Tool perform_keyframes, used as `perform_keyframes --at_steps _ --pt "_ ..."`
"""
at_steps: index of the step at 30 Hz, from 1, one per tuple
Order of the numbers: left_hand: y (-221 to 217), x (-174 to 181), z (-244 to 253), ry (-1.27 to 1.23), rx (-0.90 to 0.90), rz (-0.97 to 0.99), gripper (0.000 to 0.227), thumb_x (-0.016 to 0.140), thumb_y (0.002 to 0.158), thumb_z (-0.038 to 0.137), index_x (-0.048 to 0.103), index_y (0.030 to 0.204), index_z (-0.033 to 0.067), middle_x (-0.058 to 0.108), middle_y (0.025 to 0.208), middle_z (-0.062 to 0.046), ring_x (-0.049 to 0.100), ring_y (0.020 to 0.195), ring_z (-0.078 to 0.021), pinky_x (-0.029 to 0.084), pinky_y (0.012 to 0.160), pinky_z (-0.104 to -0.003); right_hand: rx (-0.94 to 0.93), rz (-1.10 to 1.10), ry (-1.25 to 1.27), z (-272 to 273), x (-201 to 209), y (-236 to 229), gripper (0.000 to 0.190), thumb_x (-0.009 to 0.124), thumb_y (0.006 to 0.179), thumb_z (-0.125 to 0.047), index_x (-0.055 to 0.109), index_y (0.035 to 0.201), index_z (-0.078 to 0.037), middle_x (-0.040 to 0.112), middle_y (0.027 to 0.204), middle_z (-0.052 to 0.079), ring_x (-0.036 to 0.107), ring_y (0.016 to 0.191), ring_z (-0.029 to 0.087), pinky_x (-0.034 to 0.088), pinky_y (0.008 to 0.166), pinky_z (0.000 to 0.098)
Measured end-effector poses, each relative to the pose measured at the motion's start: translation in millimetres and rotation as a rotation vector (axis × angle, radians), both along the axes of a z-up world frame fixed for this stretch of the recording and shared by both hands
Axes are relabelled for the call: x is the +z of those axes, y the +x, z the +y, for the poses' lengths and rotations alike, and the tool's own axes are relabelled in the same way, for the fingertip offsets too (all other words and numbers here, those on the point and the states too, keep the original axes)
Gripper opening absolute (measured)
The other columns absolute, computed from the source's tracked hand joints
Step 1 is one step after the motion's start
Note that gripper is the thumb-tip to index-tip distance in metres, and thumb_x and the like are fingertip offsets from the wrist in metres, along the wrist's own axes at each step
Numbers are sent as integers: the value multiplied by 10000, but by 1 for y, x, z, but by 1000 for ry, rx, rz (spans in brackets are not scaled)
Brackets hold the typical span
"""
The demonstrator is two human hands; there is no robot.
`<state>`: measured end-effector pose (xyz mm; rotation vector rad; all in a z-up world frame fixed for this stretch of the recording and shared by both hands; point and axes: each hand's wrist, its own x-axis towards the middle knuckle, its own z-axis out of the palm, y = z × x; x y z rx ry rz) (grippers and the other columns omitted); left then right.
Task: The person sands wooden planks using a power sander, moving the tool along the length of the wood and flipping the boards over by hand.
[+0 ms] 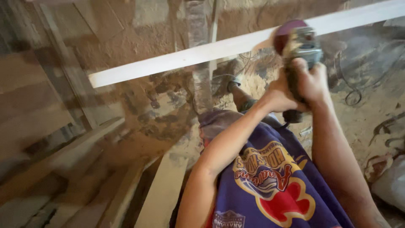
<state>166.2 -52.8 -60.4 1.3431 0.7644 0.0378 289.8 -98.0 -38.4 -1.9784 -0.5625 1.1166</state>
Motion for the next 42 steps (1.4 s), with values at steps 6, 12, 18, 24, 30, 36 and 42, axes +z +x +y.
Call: perform_keyframes --at_steps 6,12,18,24,30,36,42 --pt "-89 21 37 32 164 125 1368 959 387 417 226 1431 -78 695 1184 -225 716 1077 -340 570 953 -372 308 -111 57 59 15 -80 381 604 1041 -327 703 1141 28 728 951 97 635 880 146 533 818 362" --pt "-185 43 68 -64 323 220 1288 950 376 424 288 1364 -72 709 1150 -222 743 1050 -340 610 905 -387 432 -77 9 105 21 -172 451 620 1033 -425 712 1118 9 726 932 116 630 865 153 538 815 375" --pt "-289 46 97 40 524 117 1346 983 409 373 235 1447 -44 694 1179 -214 720 1084 -328 593 932 -386 597 -130 139 150 22 -274 493 617 1016 -446 708 1167 15 745 1024 165 693 984 221 522 871 406" --pt "-370 52 117 103 649 74 1211 992 417 314 368 1399 -23 702 1171 -170 716 1070 -285 602 918 -376 742 -159 103 192 26 -361 496 616 1000 -470 718 1109 3 729 961 208 712 945 277 529 868 422" --pt "-418 65 138 93 779 30 1123 973 451 252 393 1377 -7 694 1179 -149 709 1071 -262 608 923 -369 844 -87 157 230 43 -420 494 597 986 -482 721 1100 -18 742 951 203 702 894 315 541 866 424" --pt "-420 67 143 21 820 -66 1038 953 485 190 417 1355 9 686 1188 -128 703 1073 -239 614 928 -361 836 -145 152 238 54 -429 538 634 945 -510 721 1152 -21 729 1064 253 691 1065 408 514 911 473" --pt "-370 57 116 -23 648 -66 1036 964 488 187 439 1363 9 695 1192 -131 705 1085 -244 608 942 -368 702 -150 8 199 49 -373 602 631 918 -554 706 1157 -6 720 1069 286 663 1107 441 505 928 486"
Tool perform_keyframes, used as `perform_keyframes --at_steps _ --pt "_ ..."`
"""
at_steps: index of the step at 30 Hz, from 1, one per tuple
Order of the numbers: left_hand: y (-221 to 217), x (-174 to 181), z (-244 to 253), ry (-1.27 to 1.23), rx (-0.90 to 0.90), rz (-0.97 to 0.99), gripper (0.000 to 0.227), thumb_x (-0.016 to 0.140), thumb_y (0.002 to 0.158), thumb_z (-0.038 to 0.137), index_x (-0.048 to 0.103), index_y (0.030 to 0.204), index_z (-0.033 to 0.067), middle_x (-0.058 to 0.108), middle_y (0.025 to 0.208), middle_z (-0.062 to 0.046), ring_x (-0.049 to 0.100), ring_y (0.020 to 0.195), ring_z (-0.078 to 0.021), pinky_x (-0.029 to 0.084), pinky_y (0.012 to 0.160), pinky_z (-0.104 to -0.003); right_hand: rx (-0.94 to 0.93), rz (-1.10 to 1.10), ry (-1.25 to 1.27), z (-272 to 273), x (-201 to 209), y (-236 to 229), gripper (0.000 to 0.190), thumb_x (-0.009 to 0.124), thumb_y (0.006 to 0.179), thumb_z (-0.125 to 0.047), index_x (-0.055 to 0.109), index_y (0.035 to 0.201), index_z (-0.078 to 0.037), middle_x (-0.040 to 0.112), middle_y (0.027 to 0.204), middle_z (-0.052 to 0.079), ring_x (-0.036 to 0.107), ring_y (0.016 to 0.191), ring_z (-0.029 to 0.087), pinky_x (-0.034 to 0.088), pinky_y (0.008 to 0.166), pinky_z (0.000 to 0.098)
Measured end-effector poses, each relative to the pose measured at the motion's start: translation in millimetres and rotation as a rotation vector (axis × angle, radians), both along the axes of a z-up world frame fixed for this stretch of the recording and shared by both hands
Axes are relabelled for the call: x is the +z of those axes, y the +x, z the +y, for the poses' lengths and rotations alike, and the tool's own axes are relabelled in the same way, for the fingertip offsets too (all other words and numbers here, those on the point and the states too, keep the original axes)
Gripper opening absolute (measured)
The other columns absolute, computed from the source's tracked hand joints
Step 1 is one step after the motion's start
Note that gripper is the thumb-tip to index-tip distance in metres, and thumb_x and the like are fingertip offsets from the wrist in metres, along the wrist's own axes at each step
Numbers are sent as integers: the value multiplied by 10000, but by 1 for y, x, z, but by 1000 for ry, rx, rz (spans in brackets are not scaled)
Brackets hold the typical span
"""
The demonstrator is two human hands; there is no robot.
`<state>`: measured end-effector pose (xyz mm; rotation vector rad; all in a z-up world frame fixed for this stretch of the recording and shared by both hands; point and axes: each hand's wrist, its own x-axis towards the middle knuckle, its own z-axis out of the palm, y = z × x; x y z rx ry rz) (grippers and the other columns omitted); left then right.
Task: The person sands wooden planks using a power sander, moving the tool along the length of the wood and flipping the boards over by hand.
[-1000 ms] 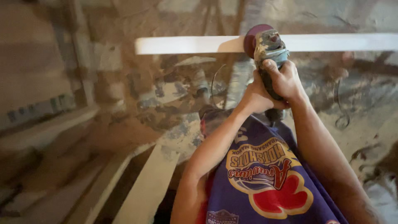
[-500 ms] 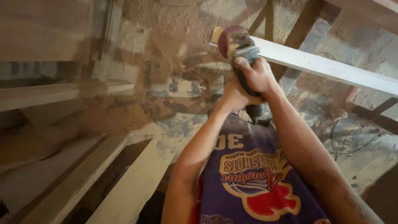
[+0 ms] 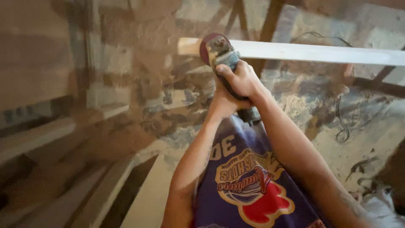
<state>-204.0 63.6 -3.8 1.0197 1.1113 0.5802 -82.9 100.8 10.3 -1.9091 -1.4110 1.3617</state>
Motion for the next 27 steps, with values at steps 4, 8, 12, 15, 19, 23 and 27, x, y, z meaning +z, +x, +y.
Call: perform_keyframes --at_steps 4,8,12,15,19,23,27 --pt "51 -4 -21 -42 -133 81 1078 973 470 216 419 1373 14 701 1184 -130 710 1080 -238 603 940 -365 -81 -73 -56 -32 -7 58 601 624 942 -555 716 1135 6 705 1037 310 660 1098 453 504 926 496" --pt "110 -7 -40 -75 -260 167 1121 981 453 245 399 1383 18 706 1176 -129 716 1075 -232 599 938 -362 -203 -26 4 -68 -11 119 565 616 929 -537 716 1120 -16 730 1013 265 704 1042 421 519 897 479" --pt "170 -13 -58 -46 -306 152 1197 997 420 248 333 1389 21 681 1189 -136 693 1081 -227 576 940 -366 -310 -40 15 -99 -17 179 531 617 940 -531 725 1122 -44 735 994 249 711 1024 414 529 876 476" --pt "215 -21 -73 -36 -345 -13 1110 961 457 243 397 1387 17 704 1210 -160 714 1081 -240 610 938 -374 -398 -55 -87 -120 -21 223 531 623 931 -526 722 1126 -43 737 979 254 714 1024 415 530 872 480" --pt "274 -31 -87 -19 -461 79 1069 985 481 248 463 1389 30 734 1237 -160 734 1115 -243 606 967 -367 -448 -43 -44 -140 -26 281 531 630 924 -525 729 1137 -49 731 984 266 700 1037 426 530 873 481" --pt "326 -34 -102 -58 -455 145 1214 949 394 276 344 1419 39 719 1184 -149 719 1064 -235 582 949 -363 -469 -69 -24 -162 -32 334 527 622 933 -523 728 1128 -45 725 991 273 700 1036 431 528 871 485" --pt "375 -48 -111 18 -582 125 1255 971 417 301 299 1432 -2 679 1245 -160 687 1119 -256 546 1007 -366 -537 -92 -42 -187 -41 382 508 610 972 -500 733 1128 -33 734 1002 252 729 1005 377 545 873 456"
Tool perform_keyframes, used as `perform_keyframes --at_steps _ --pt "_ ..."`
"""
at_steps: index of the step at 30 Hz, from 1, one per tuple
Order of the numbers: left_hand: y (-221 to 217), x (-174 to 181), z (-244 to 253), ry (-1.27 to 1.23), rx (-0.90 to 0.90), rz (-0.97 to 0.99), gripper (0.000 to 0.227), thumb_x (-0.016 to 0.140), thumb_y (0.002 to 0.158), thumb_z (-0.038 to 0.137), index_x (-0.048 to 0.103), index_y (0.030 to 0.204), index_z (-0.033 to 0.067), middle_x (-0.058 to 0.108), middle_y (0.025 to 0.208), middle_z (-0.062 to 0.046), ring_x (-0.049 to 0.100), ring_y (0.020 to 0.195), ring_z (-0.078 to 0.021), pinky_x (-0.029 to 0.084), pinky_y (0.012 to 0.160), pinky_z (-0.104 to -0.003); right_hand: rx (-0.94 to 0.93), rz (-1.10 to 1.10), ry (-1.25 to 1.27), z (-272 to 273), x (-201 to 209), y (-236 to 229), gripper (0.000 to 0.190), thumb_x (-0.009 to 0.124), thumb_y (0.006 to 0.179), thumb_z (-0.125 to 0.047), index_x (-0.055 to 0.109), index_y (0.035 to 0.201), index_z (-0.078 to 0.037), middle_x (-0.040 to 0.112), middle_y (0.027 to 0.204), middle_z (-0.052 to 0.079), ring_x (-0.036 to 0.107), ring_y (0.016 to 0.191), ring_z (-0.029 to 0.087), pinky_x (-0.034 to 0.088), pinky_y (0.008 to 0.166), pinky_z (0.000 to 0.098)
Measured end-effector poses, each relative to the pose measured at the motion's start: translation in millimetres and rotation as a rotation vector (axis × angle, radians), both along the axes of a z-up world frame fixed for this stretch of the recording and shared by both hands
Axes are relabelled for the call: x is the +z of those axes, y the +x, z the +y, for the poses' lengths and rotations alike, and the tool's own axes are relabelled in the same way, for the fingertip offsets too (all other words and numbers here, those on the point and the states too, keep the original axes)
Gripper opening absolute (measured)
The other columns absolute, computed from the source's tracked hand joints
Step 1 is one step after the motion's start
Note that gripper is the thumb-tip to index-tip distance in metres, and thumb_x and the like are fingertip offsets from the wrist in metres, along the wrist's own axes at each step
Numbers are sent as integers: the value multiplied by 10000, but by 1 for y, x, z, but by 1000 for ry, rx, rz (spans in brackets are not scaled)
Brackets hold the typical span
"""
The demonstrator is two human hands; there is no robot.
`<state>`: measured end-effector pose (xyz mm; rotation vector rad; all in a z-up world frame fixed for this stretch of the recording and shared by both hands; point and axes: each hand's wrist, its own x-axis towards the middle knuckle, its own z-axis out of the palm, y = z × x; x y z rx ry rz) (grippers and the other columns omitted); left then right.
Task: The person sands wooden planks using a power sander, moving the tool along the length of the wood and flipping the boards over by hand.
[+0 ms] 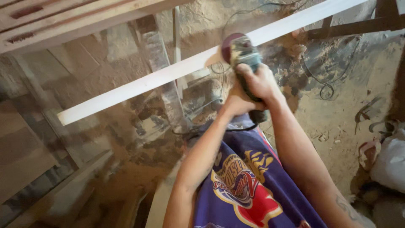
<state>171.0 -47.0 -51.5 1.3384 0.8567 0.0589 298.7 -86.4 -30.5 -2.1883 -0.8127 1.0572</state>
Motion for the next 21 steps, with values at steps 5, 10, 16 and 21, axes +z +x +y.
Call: perform_keyframes --at_steps 5,10,16,21 --pt "59 -18 -21 -84 -155 -83 1241 956 394 302 379 1450 -2 686 1252 -178 706 1110 -289 563 992 -347 -226 144 82 -34 -17 52 470 632 987 -435 720 1125 7 734 974 122 672 877 197 543 771 379" --pt "113 -26 -36 11 -222 -180 1288 992 345 328 385 1423 -30 684 1236 -203 696 1111 -307 557 979 -366 -460 201 136 -68 -25 94 386 624 1040 -359 707 1119 10 699 975 29 613 833 109 522 715 323" --pt "70 -21 -35 1 -184 -36 1249 963 339 354 419 1399 -21 718 1189 -196 708 1090 -289 575 948 -363 -397 166 149 -63 -33 59 380 593 1067 -335 709 1129 21 699 992 43 612 866 123 526 756 332" --pt "-41 -13 -9 16 36 -39 1049 935 474 279 471 1370 -10 708 1201 -160 692 1092 -257 580 955 -364 -48 51 64 -6 -16 -42 439 622 970 -413 715 1175 -36 752 1042 185 716 1003 279 550 864 415"
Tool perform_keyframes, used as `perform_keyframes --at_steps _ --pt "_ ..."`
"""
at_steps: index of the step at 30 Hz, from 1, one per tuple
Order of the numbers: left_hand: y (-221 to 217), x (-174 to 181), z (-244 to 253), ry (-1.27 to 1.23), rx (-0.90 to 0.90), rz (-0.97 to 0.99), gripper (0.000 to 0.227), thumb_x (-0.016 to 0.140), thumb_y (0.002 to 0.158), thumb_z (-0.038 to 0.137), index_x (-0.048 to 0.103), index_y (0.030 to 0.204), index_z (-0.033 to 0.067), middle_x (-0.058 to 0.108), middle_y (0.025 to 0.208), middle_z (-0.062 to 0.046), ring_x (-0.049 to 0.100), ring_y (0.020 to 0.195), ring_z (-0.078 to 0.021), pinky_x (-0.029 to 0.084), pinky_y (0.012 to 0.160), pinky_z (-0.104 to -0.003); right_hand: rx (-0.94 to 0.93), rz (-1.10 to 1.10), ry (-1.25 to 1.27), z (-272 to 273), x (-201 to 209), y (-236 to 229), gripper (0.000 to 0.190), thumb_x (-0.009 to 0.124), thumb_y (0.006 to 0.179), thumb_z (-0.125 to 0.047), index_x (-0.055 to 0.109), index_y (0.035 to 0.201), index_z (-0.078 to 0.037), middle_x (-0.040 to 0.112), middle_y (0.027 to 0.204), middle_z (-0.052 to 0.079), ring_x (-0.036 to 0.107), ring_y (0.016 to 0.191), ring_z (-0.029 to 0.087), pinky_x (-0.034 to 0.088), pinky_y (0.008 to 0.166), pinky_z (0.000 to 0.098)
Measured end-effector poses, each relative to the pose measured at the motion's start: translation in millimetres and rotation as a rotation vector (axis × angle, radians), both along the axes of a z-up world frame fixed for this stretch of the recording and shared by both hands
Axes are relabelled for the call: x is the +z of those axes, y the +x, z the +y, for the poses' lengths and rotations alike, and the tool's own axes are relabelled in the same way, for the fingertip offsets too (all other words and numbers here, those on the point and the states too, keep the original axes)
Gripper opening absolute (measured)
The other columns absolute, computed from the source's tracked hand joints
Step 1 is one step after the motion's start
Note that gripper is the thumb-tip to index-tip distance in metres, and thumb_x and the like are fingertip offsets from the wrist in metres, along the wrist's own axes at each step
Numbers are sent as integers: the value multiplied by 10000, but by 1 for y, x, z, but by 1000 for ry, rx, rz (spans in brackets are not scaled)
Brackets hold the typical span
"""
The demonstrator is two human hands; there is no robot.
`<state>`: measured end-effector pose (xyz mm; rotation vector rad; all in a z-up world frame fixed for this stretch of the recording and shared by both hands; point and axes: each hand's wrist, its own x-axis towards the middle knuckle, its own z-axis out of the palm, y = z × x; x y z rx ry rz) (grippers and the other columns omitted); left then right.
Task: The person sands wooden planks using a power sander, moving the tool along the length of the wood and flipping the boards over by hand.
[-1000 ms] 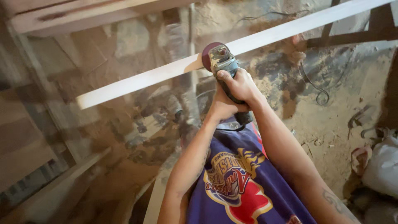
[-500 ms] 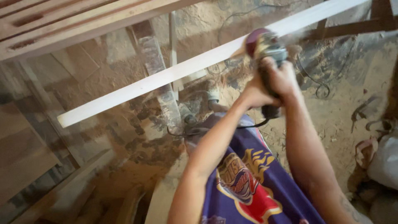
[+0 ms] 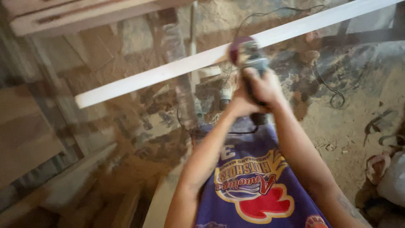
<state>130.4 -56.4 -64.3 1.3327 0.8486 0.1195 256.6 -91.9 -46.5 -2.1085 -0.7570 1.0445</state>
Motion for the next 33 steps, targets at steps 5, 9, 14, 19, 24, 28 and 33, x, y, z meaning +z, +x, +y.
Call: perform_keyframes --at_steps 5,9,14,19,24,28,33 --pt "-132 -6 11 3 246 7 851 906 609 204 524 1342 1 698 1212 -125 675 1095 -225 585 963 -364 213 102 -14 58 31 -123 507 688 875 -472 713 1179 -68 749 1084 221 728 1077 351 560 905 444" --pt "-230 -20 -18 6 468 -5 693 883 717 144 566 1319 10 691 1221 -97 662 1097 -199 589 969 -364 479 181 91 72 55 -218 595 717 869 -507 638 1269 -73 736 1103 214 718 1049 371 560 903 445" --pt "-309 -18 -77 -7 567 45 641 864 755 153 580 1314 22 691 1226 -95 662 1109 -200 584 967 -369 746 178 -126 60 75 -293 798 833 732 -511 539 1206 61 705 1033 298 706 999 425 569 871 464" --pt "-319 2 -110 14 520 71 621 841 772 194 585 1316 39 694 1230 -102 668 1129 -213 575 962 -379 779 113 -135 37 85 -299 780 854 655 -431 559 1197 46 708 1006 298 686 968 454 547 863 477" --pt "-265 12 -105 173 317 54 602 819 789 234 590 1317 56 697 1235 -110 673 1149 -225 565 957 -388 505 -15 -118 -4 90 -255 641 821 692 -380 615 1159 8 726 1013 265 709 996 422 561 865 464" --pt "-200 11 -115 368 102 55 608 815 802 287 594 1330 81 710 1242 -127 686 1166 -254 563 957 -402 217 -90 5 -48 94 -206 697 872 671 -403 592 1152 17 727 1014 254 708 984 417 558 848 462" --pt "-105 29 -141 522 -136 37 745 853 756 401 562 1365 86 735 1229 -183 713 1144 -343 569 939 -447 -277 -207 3 -118 99 -123 749 905 638 -384 554 1116 73 720 992 268 717 964 403 561 828 451"
